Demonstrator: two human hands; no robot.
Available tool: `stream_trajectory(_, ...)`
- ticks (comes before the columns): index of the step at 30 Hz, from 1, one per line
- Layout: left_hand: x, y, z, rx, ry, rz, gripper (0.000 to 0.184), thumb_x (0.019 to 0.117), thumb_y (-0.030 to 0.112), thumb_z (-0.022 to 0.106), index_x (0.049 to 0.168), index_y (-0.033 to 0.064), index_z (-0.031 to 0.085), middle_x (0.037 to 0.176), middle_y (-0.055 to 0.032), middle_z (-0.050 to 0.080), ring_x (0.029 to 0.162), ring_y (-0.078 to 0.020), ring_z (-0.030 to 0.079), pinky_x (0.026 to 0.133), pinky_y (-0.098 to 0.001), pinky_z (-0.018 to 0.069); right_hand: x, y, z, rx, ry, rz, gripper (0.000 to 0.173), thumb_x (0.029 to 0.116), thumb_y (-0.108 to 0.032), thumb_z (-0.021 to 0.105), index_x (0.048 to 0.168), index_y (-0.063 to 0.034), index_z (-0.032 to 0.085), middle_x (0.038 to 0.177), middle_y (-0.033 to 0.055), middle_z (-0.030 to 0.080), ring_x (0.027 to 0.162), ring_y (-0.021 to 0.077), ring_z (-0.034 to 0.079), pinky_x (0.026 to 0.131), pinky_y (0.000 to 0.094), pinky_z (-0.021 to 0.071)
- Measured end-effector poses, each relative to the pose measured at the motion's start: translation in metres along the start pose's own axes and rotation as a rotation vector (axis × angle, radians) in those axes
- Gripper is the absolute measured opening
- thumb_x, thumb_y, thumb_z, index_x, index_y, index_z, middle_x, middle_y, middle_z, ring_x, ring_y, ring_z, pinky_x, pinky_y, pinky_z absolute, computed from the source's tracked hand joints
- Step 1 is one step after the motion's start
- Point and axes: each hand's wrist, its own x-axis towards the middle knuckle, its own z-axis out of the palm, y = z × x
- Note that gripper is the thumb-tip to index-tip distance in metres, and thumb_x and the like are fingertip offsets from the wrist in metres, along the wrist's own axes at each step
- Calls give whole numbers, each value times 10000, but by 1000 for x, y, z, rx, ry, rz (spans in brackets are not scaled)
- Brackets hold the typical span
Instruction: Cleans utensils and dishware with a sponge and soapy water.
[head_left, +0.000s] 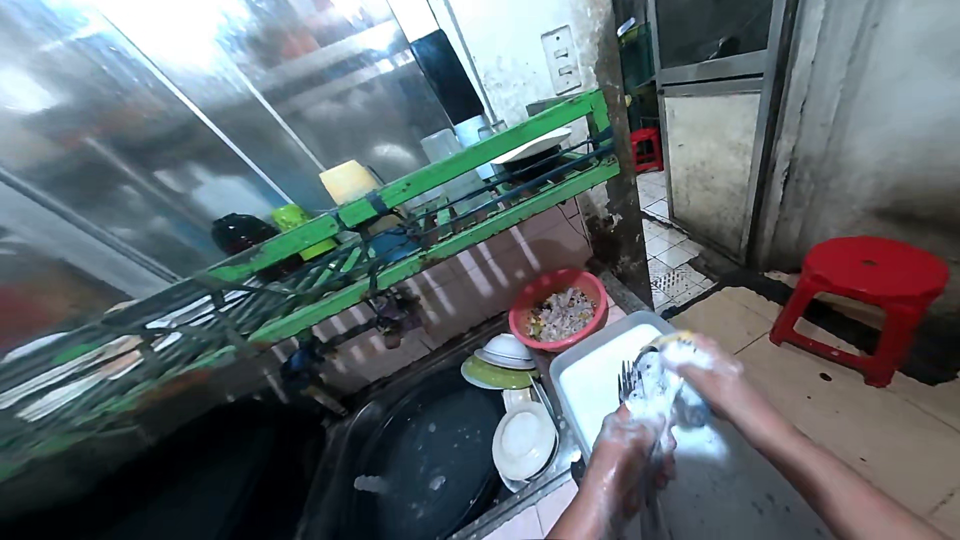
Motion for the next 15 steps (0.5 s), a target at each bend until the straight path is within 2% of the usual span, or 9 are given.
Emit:
stream_trajectory(2,4,-6,-4,82,65,20,153,1017,106,568,1133,8,554,703,-46,607,536,-104,575,492,-240,496,12,3,-10,111,168,8,418,1009,-249,644,1348,-8,598,1221,248,662,1122,380,648,978,617,498)
stream_trajectory(5,16,-9,2,124,152,94,109,1006,90,578,1068,0,571,663,-27,573,507,-84,529,474,-229,459,4,-6,-4,364,228,164,458,1013,-281,646,1399,-56,547,1156,208,675,1002,309,677,880,553,548)
stream_trajectory(6,19,-8,5,123,181,99,103,1003,78,577,1070,-1,570,659,-26,564,499,-83,520,467,-230,454,-4,-7,6,376,172,174,487,996,-255,663,1415,-46,526,1157,203,671,999,290,681,873,521,563)
stream_trajectory(7,20,-5,8,125,210,93,103,1009,68,570,1083,-4,566,653,-29,556,492,-87,513,462,-234,451,-14,-9,16,347,79,176,550,973,-252,675,1448,-46,488,1213,196,651,1063,272,668,914,490,559)
stream_trajectory(8,20,-2,9,128,230,88,113,1021,68,553,1103,-9,563,651,-31,545,487,-90,506,460,-235,446,-21,-13,21,301,-1,181,619,953,-264,689,1487,-48,461,1313,200,620,1183,278,628,1003,488,519)
stream_trajectory(9,21,-1,7,132,236,97,130,1045,99,539,1100,-13,575,651,-30,548,489,-88,510,465,-234,453,-23,-15,20,261,-36,185,627,945,-276,697,1486,-51,474,1347,202,608,1233,287,605,1039,498,495)
stream_trajectory(11,21,-4,-4,88,206,182,222,1080,156,495,1062,-20,628,693,-29,609,538,-82,550,509,-229,479,-17,-14,7,164,-85,204,554,952,-289,705,1428,-58,540,1301,210,627,1207,317,611,1022,537,494)
stream_trajectory(13,23,-6,-16,45,159,297,268,1077,152,477,1075,-27,676,883,-75,709,719,-124,648,660,-269,552,-8,-17,-11,21,-237,259,529,963,-275,707,1434,-90,556,1322,219,623,1229,344,600,1051,563,465)
stream_trajectory(15,25,-2,-16,3,111,313,239,1039,155,552,1105,-21,700,1005,-112,726,886,-180,686,811,-348,579,-11,-15,-15,-115,-470,249,535,952,-276,705,1436,-103,560,1329,221,621,1232,354,598,1056,582,457)
